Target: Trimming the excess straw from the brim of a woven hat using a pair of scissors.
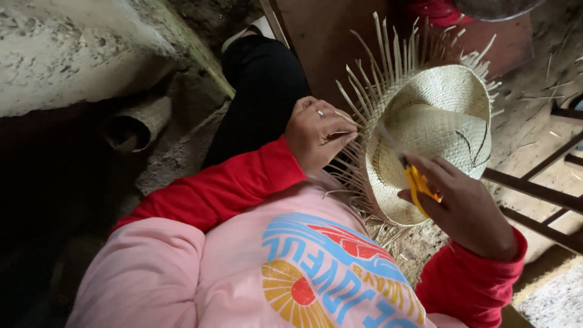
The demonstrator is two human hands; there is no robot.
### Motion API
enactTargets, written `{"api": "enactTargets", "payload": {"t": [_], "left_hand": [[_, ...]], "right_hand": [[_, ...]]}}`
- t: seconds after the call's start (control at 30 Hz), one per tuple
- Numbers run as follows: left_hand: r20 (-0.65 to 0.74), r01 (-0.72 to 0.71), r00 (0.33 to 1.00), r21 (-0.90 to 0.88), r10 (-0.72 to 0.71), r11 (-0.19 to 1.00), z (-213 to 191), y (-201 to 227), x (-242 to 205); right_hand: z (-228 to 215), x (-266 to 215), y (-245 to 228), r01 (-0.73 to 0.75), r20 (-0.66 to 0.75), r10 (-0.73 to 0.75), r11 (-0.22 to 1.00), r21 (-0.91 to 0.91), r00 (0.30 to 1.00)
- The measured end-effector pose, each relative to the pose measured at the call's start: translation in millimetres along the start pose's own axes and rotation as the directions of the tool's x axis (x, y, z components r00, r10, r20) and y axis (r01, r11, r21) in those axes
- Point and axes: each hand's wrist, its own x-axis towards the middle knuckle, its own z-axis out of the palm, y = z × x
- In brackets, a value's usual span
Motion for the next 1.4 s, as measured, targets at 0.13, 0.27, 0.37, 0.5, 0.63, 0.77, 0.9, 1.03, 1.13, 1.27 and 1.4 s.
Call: {"api": "enactTargets", "payload": {"t": [0.13,0.27,0.37,0.5,0.63,0.77,0.9,1.03,1.13,1.27,1.4], "left_hand": [[-0.016,-0.03,0.999,-0.033,0.029,0.999,-3,2,3],[-0.013,-0.129,0.992,0.027,0.129,0.991,-10,8,10],[0.01,-0.109,0.994,0.101,0.109,0.989,-12,8,10],[0.011,-0.001,1.0,0.033,0.0,0.999,-12,9,8],[0.026,0.061,0.998,0.012,-0.061,0.998,-8,1,6],[0.096,0.057,0.993,0.087,-0.065,0.995,-11,-12,9],[0.152,0.054,0.985,0.191,-0.084,0.98,-22,-10,15],[0.104,-0.28,0.96,0.378,0.26,0.883,-38,7,40],[0.197,-0.569,0.822,0.243,0.534,0.785,-26,12,56],[0.472,-0.806,0.508,-0.035,0.721,0.591,10,22,69],[0.439,-0.807,0.536,0.016,0.721,0.59,27,51,76]], "right_hand": [[-13,6,-11,0.049,-0.011,-0.051,0.989,-0.14,0.999],[-24,1,-15,0.045,-0.037,-0.064,0.919,-0.392,0.997],[-32,2,-24,0.059,-0.073,-0.119,0.832,-0.552,0.99],[-43,8,-38,0.033,-0.034,-0.063,0.832,-0.554,0.997],[-53,20,-55,0.035,0.001,-0.043,0.816,-0.577,0.999],[-53,22,-56,-0.011,-0.032,-0.003,0.914,-0.405,0.999],[-35,27,-45,-0.059,0.042,0.068,0.981,-0.186,0.997],[-11,23,-25,-0.099,-0.019,0.099,0.995,0.006,0.995],[3,10,-15,-0.038,-0.18,0.083,0.97,0.241,0.98],[11,-18,-17,-0.002,-0.426,0.251,0.863,0.505,0.869],[45,-64,51,0.19,-0.689,0.37,0.783,0.592,0.623]]}}
